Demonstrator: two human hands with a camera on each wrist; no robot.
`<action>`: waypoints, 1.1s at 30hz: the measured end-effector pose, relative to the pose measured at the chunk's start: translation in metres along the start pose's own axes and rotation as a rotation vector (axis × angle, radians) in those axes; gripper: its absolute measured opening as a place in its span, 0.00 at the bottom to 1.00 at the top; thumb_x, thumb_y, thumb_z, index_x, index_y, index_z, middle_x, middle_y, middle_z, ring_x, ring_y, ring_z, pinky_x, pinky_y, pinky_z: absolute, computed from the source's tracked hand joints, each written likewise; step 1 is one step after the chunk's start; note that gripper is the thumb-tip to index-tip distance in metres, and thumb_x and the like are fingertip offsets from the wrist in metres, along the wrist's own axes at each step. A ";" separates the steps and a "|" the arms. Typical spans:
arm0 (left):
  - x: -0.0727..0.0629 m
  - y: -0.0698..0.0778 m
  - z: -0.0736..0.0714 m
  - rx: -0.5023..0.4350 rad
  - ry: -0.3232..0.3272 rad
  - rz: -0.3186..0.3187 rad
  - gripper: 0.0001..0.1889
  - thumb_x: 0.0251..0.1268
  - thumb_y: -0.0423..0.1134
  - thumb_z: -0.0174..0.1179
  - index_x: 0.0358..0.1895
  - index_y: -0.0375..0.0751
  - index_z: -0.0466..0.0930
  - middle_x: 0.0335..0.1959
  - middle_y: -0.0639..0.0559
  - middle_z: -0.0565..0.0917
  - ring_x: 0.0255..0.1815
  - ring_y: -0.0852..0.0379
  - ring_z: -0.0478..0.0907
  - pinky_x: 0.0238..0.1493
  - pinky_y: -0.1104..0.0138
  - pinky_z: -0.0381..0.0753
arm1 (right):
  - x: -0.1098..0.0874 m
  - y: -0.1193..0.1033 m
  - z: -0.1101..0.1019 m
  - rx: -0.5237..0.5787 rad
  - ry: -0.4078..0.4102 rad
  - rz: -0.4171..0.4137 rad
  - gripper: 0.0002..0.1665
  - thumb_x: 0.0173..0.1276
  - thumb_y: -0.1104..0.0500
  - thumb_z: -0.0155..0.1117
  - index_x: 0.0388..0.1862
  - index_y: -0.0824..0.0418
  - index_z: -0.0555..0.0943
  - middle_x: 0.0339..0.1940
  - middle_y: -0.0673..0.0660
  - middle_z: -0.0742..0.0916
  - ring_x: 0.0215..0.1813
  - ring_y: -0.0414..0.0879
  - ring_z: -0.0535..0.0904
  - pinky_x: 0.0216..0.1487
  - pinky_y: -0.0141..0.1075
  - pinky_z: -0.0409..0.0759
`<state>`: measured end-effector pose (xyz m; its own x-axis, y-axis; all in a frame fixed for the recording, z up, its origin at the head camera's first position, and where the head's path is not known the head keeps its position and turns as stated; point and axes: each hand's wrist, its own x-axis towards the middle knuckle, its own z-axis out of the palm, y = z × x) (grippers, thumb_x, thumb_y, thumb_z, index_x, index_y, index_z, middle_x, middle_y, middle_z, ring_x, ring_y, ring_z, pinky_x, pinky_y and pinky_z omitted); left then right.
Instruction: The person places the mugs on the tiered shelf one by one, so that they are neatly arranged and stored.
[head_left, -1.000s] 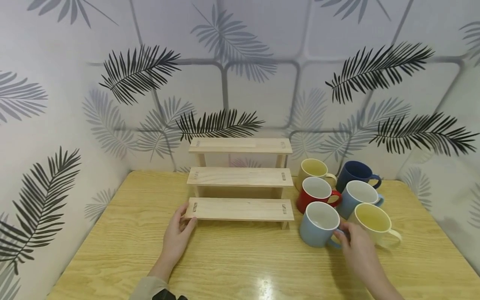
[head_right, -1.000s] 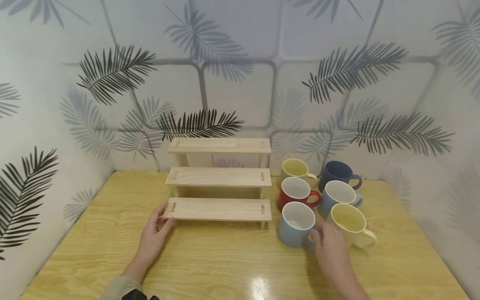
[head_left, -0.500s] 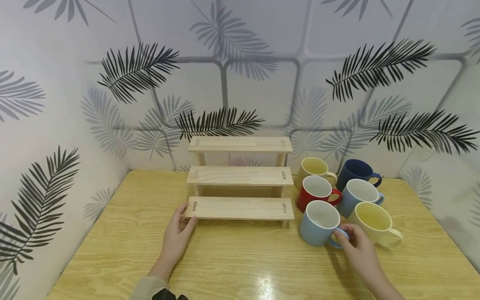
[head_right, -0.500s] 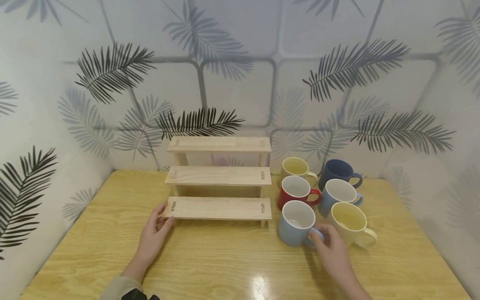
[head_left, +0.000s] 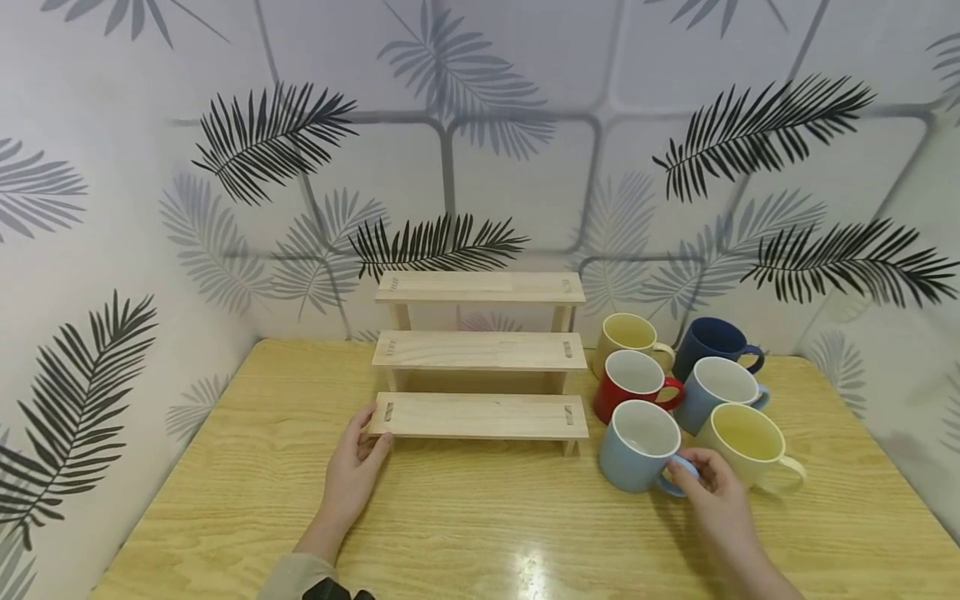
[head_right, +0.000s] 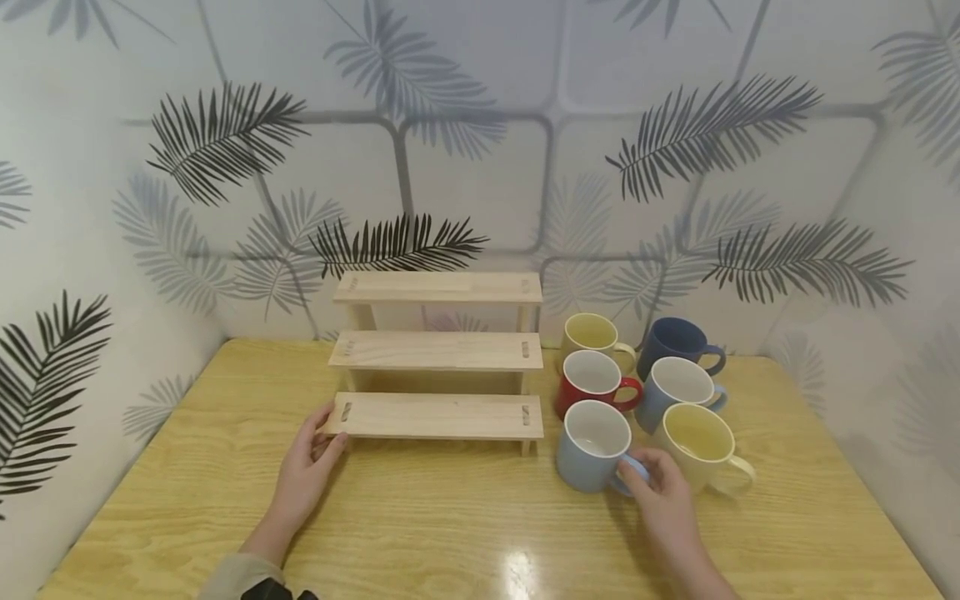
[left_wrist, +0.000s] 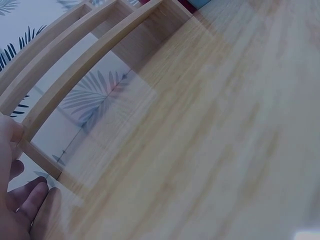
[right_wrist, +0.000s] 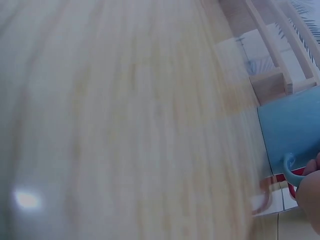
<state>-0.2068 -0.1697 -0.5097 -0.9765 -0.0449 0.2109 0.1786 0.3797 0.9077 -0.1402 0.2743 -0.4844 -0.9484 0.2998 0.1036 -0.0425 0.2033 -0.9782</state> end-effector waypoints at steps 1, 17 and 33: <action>0.000 0.000 0.000 -0.001 0.000 -0.001 0.29 0.70 0.48 0.56 0.70 0.48 0.61 0.68 0.41 0.65 0.53 0.49 0.76 0.54 0.55 0.79 | 0.000 0.000 0.001 0.012 0.010 0.006 0.13 0.69 0.63 0.62 0.45 0.71 0.72 0.36 0.42 0.80 0.40 0.33 0.77 0.41 0.20 0.78; -0.004 -0.002 0.002 -0.016 0.002 -0.006 0.29 0.69 0.47 0.57 0.70 0.48 0.61 0.68 0.41 0.65 0.56 0.48 0.74 0.56 0.54 0.78 | -0.003 0.001 0.011 0.342 0.137 0.010 0.10 0.64 0.77 0.58 0.32 0.63 0.77 0.28 0.49 0.79 0.33 0.36 0.76 0.34 0.20 0.78; -0.001 -0.002 0.005 -0.192 0.062 0.066 0.28 0.63 0.31 0.63 0.65 0.33 0.67 0.58 0.36 0.73 0.54 0.44 0.76 0.51 0.76 0.78 | -0.009 -0.008 0.013 0.384 0.096 -0.034 0.15 0.60 0.80 0.57 0.29 0.61 0.78 0.26 0.48 0.79 0.31 0.36 0.74 0.31 0.21 0.75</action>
<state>-0.2065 -0.1658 -0.5139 -0.9538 -0.0848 0.2882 0.2670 0.2009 0.9425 -0.1359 0.2576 -0.4800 -0.9115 0.3884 0.1353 -0.2048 -0.1434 -0.9682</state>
